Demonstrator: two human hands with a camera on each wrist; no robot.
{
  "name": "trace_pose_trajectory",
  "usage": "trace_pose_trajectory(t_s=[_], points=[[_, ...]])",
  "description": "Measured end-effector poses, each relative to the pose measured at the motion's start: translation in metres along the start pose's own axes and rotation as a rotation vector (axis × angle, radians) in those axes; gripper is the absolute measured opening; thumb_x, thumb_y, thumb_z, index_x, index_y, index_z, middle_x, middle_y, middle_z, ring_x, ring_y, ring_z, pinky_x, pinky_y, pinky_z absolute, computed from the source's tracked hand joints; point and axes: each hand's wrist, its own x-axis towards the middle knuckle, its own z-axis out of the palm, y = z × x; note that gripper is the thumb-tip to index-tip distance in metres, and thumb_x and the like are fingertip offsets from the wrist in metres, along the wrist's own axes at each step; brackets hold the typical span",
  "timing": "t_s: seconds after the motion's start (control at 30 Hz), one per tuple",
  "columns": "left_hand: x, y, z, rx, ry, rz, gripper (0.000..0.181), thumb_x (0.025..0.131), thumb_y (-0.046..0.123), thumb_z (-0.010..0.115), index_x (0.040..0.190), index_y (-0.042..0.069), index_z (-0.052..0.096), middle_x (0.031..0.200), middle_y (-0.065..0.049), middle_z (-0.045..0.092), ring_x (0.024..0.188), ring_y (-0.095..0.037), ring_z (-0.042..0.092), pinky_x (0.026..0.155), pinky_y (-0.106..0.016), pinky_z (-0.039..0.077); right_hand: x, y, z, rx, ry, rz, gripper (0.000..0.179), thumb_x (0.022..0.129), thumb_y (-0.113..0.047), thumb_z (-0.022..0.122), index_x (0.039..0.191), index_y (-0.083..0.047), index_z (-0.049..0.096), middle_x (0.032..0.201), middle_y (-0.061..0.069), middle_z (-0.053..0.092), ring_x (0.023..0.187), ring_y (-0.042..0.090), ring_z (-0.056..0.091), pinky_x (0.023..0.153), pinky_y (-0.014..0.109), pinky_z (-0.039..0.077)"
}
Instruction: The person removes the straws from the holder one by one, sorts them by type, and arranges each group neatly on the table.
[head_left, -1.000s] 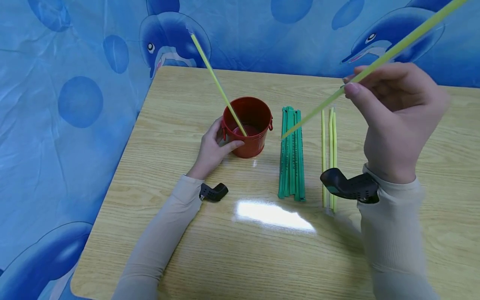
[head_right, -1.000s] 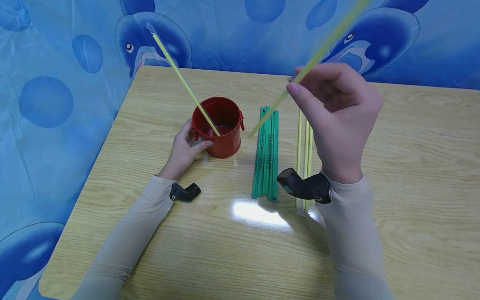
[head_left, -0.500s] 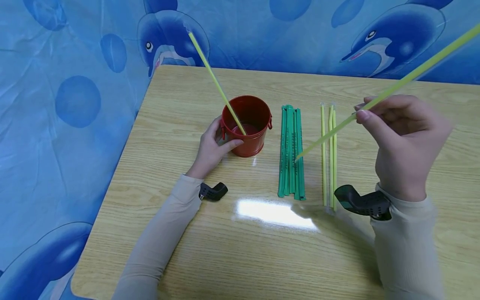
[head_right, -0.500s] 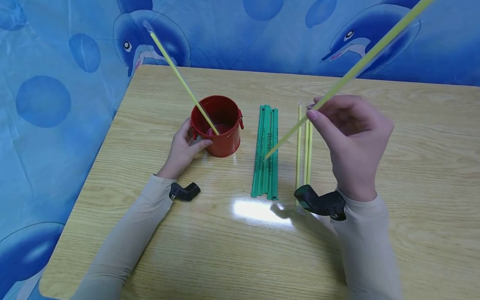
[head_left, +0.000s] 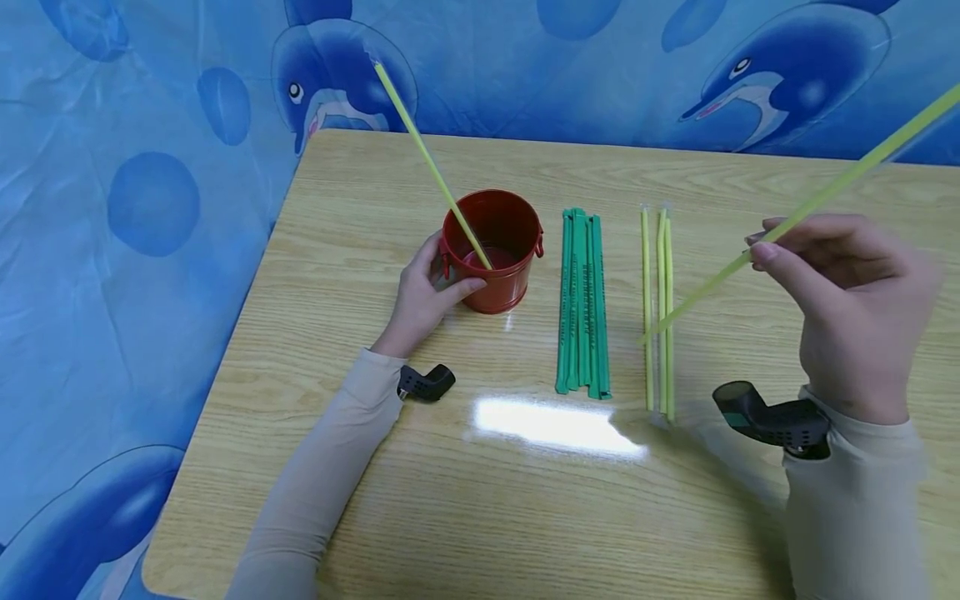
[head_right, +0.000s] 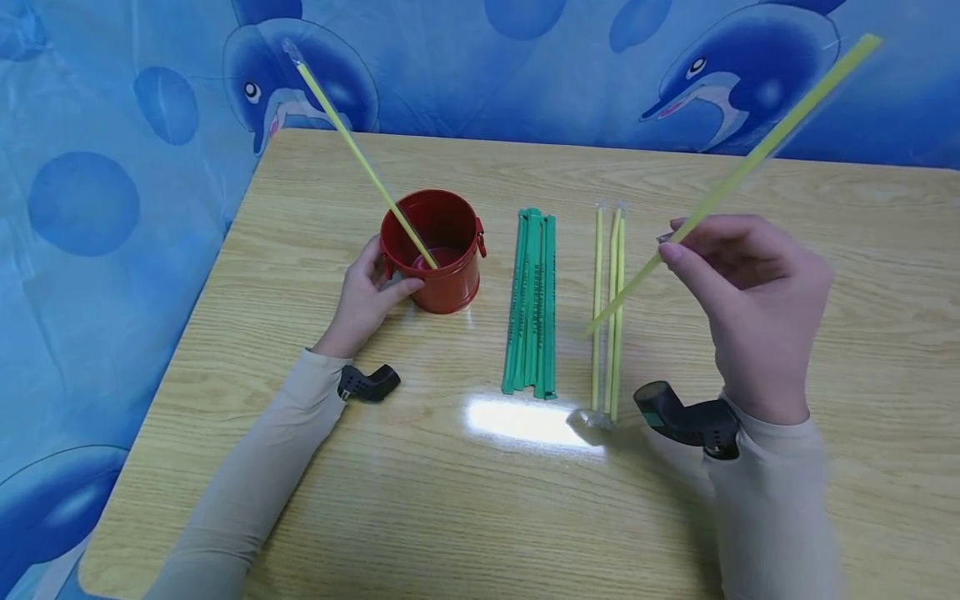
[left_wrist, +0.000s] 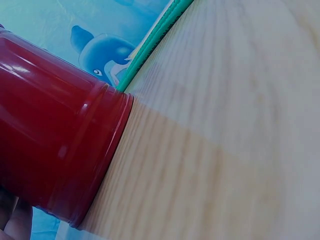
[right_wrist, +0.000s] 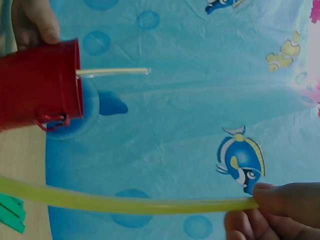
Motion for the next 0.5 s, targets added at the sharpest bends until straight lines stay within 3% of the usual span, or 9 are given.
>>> trace_pose_trajectory(t_s=[0.1,0.3,0.5], points=[[0.000,0.001,0.000,-0.011,0.004,-0.004,0.068,0.081,0.005,0.072,0.140,-0.002,0.038,0.137,-0.016,0.046,0.126,-0.022,0.045,0.105,-0.029,0.036,0.002,-0.005,-0.007,-0.092,-0.018,0.070,0.018,0.075,0.021,0.065,0.088,0.029,0.055,0.079,0.018,0.067,0.071,0.023,0.064,0.071,0.024,0.053],[0.000,0.001,0.000,-0.011,0.004,0.007,0.068,0.080,-0.001,0.072,0.139,-0.002,0.039,0.136,-0.015,0.046,0.126,-0.021,0.045,0.105,-0.029,0.037,0.006,-0.013,-0.017,-0.619,-0.115,0.235,0.014,0.081,0.005,0.069,0.093,0.013,0.066,0.079,0.001,0.069,0.068,0.012,0.063,0.066,0.013,0.050],[0.000,0.000,0.000,0.001,0.007,0.003,0.068,0.080,0.000,0.072,0.140,-0.001,0.039,0.137,-0.015,0.047,0.125,-0.020,0.045,0.105,-0.029,0.037,0.011,-0.009,-0.027,-0.794,-0.243,0.389,0.017,0.087,-0.010,0.069,0.099,0.002,0.068,0.082,-0.010,0.069,0.071,0.006,0.064,0.067,0.009,0.048]])
